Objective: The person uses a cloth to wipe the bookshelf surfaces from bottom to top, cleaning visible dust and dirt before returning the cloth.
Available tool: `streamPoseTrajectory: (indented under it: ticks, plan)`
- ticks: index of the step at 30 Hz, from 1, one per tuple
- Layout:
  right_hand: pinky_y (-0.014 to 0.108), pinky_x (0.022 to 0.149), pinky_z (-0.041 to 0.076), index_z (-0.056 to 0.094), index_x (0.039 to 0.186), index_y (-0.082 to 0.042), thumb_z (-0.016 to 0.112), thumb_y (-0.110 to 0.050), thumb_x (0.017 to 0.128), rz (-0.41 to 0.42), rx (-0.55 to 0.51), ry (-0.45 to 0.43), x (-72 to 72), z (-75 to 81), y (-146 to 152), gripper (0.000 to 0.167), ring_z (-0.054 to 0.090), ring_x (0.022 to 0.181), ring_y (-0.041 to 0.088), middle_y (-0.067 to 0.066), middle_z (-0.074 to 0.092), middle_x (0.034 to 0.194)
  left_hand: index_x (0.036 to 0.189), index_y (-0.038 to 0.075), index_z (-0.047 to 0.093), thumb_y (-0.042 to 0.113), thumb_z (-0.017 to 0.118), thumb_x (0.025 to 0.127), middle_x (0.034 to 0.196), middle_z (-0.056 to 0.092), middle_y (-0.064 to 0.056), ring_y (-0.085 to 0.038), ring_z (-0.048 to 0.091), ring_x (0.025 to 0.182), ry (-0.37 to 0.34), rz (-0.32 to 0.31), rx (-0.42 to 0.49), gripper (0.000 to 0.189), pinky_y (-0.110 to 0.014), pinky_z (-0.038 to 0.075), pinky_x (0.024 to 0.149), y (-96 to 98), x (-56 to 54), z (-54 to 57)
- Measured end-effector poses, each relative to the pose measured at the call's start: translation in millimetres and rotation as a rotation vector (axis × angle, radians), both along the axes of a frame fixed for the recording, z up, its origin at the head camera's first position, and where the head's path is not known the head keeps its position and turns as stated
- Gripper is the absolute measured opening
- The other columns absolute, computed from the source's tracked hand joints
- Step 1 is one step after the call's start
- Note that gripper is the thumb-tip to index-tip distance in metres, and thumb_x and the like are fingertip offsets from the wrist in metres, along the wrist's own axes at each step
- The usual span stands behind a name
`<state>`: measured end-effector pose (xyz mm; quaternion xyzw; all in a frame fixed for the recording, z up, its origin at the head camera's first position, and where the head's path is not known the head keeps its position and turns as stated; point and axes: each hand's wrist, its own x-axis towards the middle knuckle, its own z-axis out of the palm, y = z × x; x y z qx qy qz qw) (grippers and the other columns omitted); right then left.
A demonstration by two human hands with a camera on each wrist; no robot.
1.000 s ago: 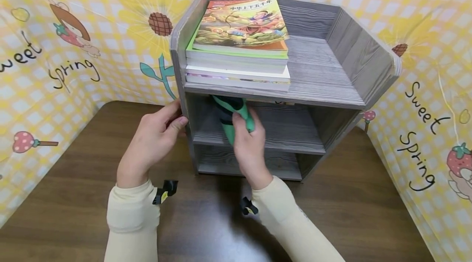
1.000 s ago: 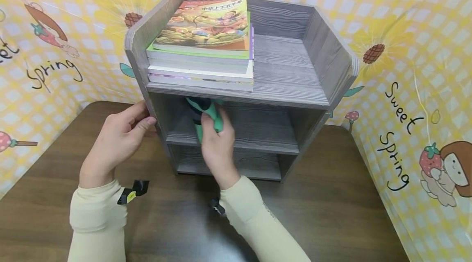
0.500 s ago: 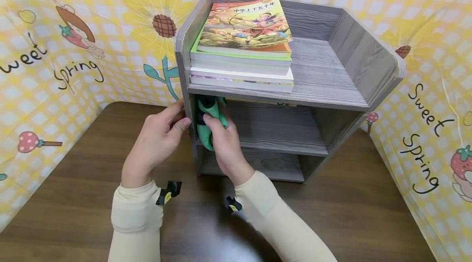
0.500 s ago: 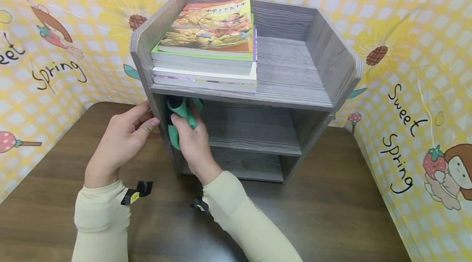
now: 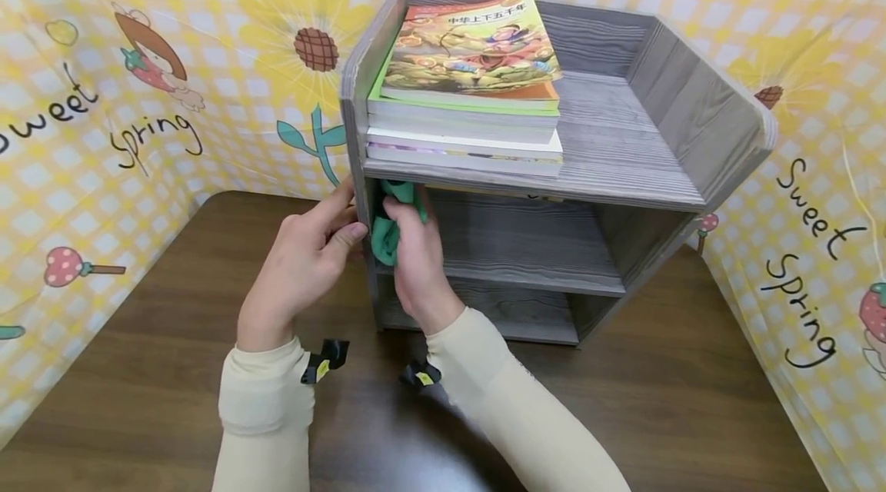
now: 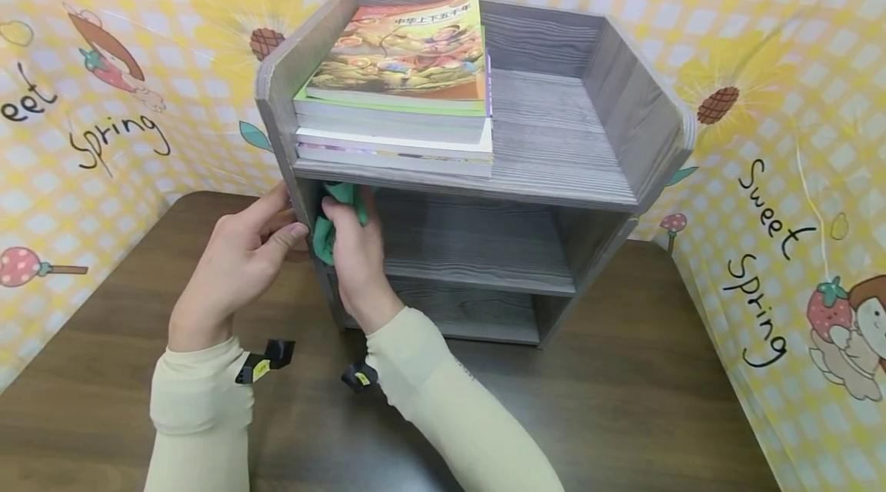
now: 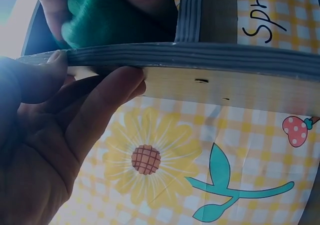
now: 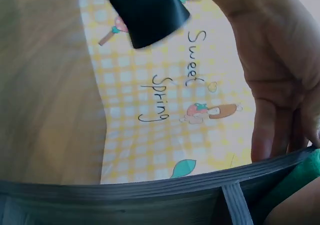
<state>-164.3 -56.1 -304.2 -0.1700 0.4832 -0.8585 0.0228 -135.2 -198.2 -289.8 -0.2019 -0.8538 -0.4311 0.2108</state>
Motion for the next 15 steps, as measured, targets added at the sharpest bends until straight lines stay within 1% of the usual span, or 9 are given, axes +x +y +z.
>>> streamPoseTrajectory:
  ticks: [1, 4, 5, 6, 7, 10, 11, 13, 15]
  plan:
    - [0.028, 0.093, 0.040, 0.036, 0.153, -0.011, 0.043, -0.018, 0.101, 0.015, 0.012, 0.021, 2.9, -0.2, 1, 0.053, 0.047, 0.112, 0.014, 0.003, 0.046, 0.140, 0.154, 0.016, 0.044, -0.004, 0.061, 0.097, 0.122, 0.067, -0.020, -0.028, 0.067, 0.111, 0.005, 0.000, 0.002, 0.063, -0.039, 0.054, 0.080, -0.4, -0.3, 0.4]
    - [0.029, 0.096, 0.040, 0.030, 0.158, -0.012, 0.041, -0.017, 0.102, 0.072, 0.024, 0.080, 9.4, -0.2, 5, 0.058, 0.048, 0.115, 0.015, 0.004, 0.043, 0.147, 0.152, 0.012, 0.047, -0.006, 0.062, 0.096, 0.121, 0.067, -0.021, -0.030, 0.067, 0.110, 0.014, -0.006, 0.018, 0.061, -0.025, 0.053, 0.080, -2.3, -1.1, 1.6]
    - [0.029, 0.095, 0.040, 0.031, 0.157, -0.010, 0.041, -0.016, 0.102, 0.086, 0.031, 0.094, 10.0, 0.0, 7, 0.057, 0.048, 0.114, 0.016, 0.006, 0.043, 0.146, 0.152, 0.011, 0.048, -0.007, 0.062, 0.095, 0.121, 0.067, -0.021, -0.030, 0.068, 0.109, 0.012, -0.010, 0.026, 0.061, -0.021, 0.052, 0.080, -2.7, -1.2, 1.7]
    - [0.029, 0.096, 0.040, 0.030, 0.157, -0.009, 0.041, -0.016, 0.102, 0.098, 0.033, 0.102, 10.0, 0.9, 8, 0.057, 0.048, 0.115, 0.015, 0.005, 0.043, 0.147, 0.151, 0.010, 0.048, -0.008, 0.062, 0.095, 0.122, 0.067, -0.021, -0.031, 0.068, 0.109, 0.011, -0.015, 0.036, 0.061, -0.017, 0.050, 0.080, -3.2, -1.3, 1.6]
    - [0.029, 0.095, 0.042, 0.032, 0.156, -0.007, 0.040, -0.016, 0.102, 0.111, 0.032, 0.103, 8.7, 1.7, 9, 0.055, 0.049, 0.114, 0.015, 0.005, 0.045, 0.143, 0.151, 0.009, 0.048, -0.008, 0.062, 0.095, 0.122, 0.066, -0.022, -0.031, 0.067, 0.110, 0.005, -0.024, 0.051, 0.060, -0.014, 0.050, 0.079, -3.5, -1.4, 1.3]
    - [0.027, 0.089, 0.045, 0.038, 0.148, -0.001, 0.042, -0.014, 0.102, 0.116, 0.042, 0.103, 1.4, 3.6, 11, 0.048, 0.052, 0.105, 0.014, 0.006, 0.050, 0.130, 0.151, 0.008, 0.048, -0.008, 0.062, 0.095, 0.125, 0.065, -0.022, -0.031, 0.067, 0.110, -0.004, -0.044, 0.069, 0.060, -0.013, 0.049, 0.080, -3.1, -2.2, -0.2]
    - [0.027, 0.088, 0.045, 0.039, 0.146, 0.000, 0.043, -0.014, 0.101, 0.117, 0.052, 0.107, -0.7, 4.0, 12, 0.047, 0.052, 0.103, 0.014, 0.006, 0.050, 0.127, 0.151, 0.008, 0.047, -0.008, 0.062, 0.095, 0.126, 0.064, -0.022, -0.031, 0.067, 0.110, -0.009, -0.049, 0.075, 0.060, -0.013, 0.050, 0.079, -2.9, -2.5, -0.8]
    - [0.029, 0.090, 0.045, 0.037, 0.145, 0.000, 0.046, -0.013, 0.100, 0.121, 0.071, 0.119, -3.9, 4.5, 13, 0.048, 0.052, 0.104, 0.014, 0.007, 0.050, 0.127, 0.151, 0.008, 0.047, -0.008, 0.061, 0.095, 0.128, 0.064, -0.021, -0.031, 0.067, 0.110, -0.013, -0.055, 0.081, 0.060, -0.014, 0.050, 0.079, -2.5, -3.1, -1.7]
    - [0.030, 0.095, 0.044, 0.033, 0.148, -0.001, 0.050, -0.011, 0.097, 0.131, 0.089, 0.138, -4.4, 4.2, 15, 0.055, 0.050, 0.110, 0.015, 0.008, 0.047, 0.134, 0.151, 0.008, 0.047, -0.008, 0.061, 0.096, 0.128, 0.064, -0.021, -0.031, 0.067, 0.110, -0.017, -0.056, 0.079, 0.060, -0.014, 0.050, 0.079, -2.4, -3.4, -2.3]
